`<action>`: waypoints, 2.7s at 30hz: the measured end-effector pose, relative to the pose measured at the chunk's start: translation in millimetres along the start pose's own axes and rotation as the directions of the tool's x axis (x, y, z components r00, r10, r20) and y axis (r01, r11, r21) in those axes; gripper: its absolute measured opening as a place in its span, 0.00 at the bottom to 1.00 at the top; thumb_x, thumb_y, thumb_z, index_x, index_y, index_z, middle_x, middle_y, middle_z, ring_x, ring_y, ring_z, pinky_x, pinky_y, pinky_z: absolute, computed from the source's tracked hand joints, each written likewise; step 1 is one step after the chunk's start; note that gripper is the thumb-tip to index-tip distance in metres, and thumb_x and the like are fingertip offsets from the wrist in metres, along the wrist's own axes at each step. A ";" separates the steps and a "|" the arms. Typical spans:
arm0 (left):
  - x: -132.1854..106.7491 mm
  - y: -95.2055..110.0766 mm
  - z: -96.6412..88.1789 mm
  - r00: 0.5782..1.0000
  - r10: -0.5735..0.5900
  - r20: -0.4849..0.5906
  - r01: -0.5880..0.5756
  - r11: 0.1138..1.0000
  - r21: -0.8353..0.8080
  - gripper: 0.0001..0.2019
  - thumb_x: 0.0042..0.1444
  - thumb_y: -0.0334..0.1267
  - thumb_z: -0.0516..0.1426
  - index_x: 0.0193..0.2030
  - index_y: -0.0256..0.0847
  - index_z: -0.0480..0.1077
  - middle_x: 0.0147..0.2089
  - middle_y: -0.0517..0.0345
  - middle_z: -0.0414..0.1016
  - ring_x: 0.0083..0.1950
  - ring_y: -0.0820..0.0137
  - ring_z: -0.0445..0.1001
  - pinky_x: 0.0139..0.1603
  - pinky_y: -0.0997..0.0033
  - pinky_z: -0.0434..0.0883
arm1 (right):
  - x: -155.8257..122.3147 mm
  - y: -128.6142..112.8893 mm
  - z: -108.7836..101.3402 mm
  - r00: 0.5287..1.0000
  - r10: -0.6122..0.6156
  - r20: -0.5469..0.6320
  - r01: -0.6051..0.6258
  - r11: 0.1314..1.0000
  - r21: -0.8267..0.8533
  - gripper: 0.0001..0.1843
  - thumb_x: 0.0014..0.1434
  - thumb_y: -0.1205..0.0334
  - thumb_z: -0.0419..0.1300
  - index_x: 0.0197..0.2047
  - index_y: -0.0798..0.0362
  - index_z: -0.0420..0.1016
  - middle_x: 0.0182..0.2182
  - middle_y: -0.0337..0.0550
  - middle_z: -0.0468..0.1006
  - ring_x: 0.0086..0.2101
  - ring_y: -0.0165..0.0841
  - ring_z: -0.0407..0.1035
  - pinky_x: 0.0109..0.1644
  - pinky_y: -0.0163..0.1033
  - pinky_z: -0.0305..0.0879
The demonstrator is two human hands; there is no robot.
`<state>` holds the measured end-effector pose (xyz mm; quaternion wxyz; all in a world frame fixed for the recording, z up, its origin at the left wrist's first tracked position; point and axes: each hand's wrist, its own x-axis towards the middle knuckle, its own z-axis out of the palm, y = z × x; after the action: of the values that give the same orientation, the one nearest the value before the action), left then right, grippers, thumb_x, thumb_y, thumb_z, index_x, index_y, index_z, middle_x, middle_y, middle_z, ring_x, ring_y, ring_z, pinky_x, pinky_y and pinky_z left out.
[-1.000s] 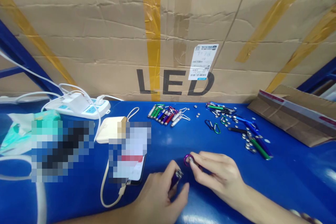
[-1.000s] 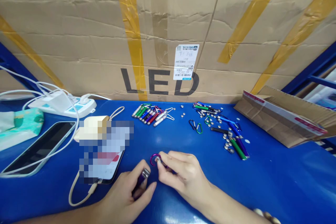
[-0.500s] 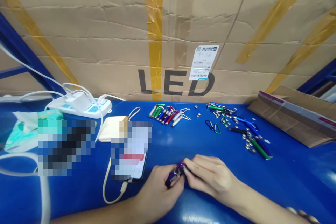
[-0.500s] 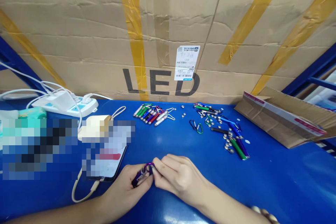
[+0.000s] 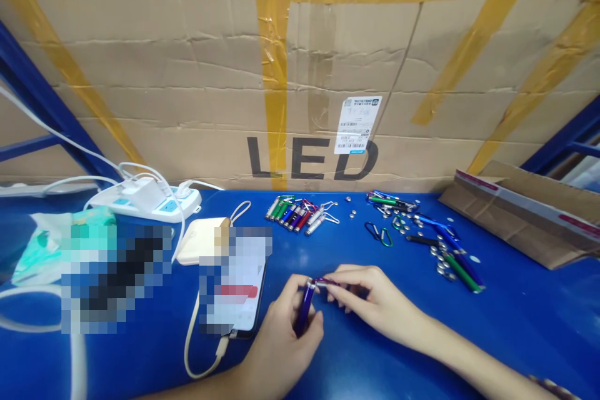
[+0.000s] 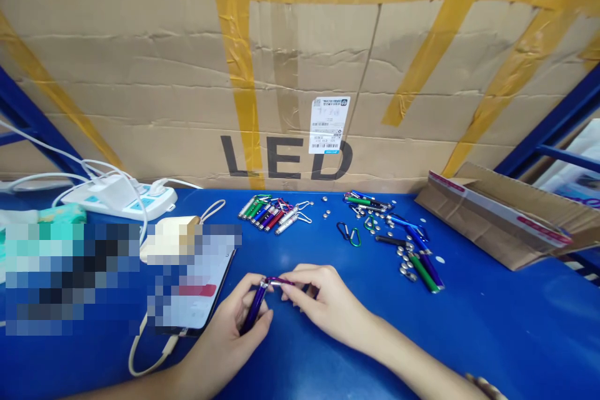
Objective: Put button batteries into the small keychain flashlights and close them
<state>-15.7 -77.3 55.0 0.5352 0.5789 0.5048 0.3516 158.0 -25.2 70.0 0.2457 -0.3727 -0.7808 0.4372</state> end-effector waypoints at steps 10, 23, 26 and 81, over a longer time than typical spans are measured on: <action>-0.4 0.6 -3.7 0.996 -0.078 -0.052 0.078 0.997 0.010 0.14 0.56 0.34 0.49 0.50 0.42 0.57 0.35 0.63 0.58 0.20 0.80 0.55 0.18 0.79 0.58 | 10.6 34.3 -23.5 0.899 0.323 -0.296 -0.329 0.944 0.031 0.18 0.56 0.61 0.53 0.43 0.62 0.77 0.27 0.46 0.78 0.20 0.27 0.67 0.18 0.30 0.66; -2.2 1.9 -6.1 0.998 0.066 0.023 -0.068 0.992 0.105 0.09 0.51 0.23 0.48 0.36 0.41 0.63 0.32 0.64 0.56 0.23 0.78 0.55 0.22 0.80 0.55 | 10.1 32.5 -26.5 0.868 0.084 -0.489 -0.290 0.886 -0.362 0.16 0.57 0.52 0.54 0.46 0.51 0.67 0.28 0.38 0.75 0.22 0.29 0.68 0.25 0.36 0.66; -2.2 2.3 -5.9 0.996 0.081 0.022 -0.083 0.991 0.109 0.09 0.51 0.23 0.48 0.34 0.41 0.63 0.33 0.63 0.58 0.24 0.77 0.57 0.22 0.80 0.55 | 9.4 31.0 -25.8 0.918 -0.030 -0.396 -0.211 0.809 -0.549 0.09 0.57 0.55 0.54 0.32 0.51 0.65 0.27 0.38 0.72 0.26 0.30 0.67 0.33 0.39 0.66; 4.3 -4.9 -7.6 0.996 0.052 0.073 -0.059 0.994 0.094 0.07 0.56 0.37 0.49 0.35 0.40 0.67 0.32 0.62 0.57 0.23 0.78 0.54 0.21 0.77 0.52 | -2.6 25.1 -93.5 0.806 0.160 -0.570 -0.531 0.620 -0.577 0.08 0.52 0.56 0.59 0.31 0.48 0.78 0.28 0.37 0.80 0.30 0.34 0.73 0.27 0.33 0.59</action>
<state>-22.8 -71.6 51.1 0.5144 0.6298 0.4854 0.3211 235.1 27.9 94.6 0.1686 -0.6788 -0.7138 0.0363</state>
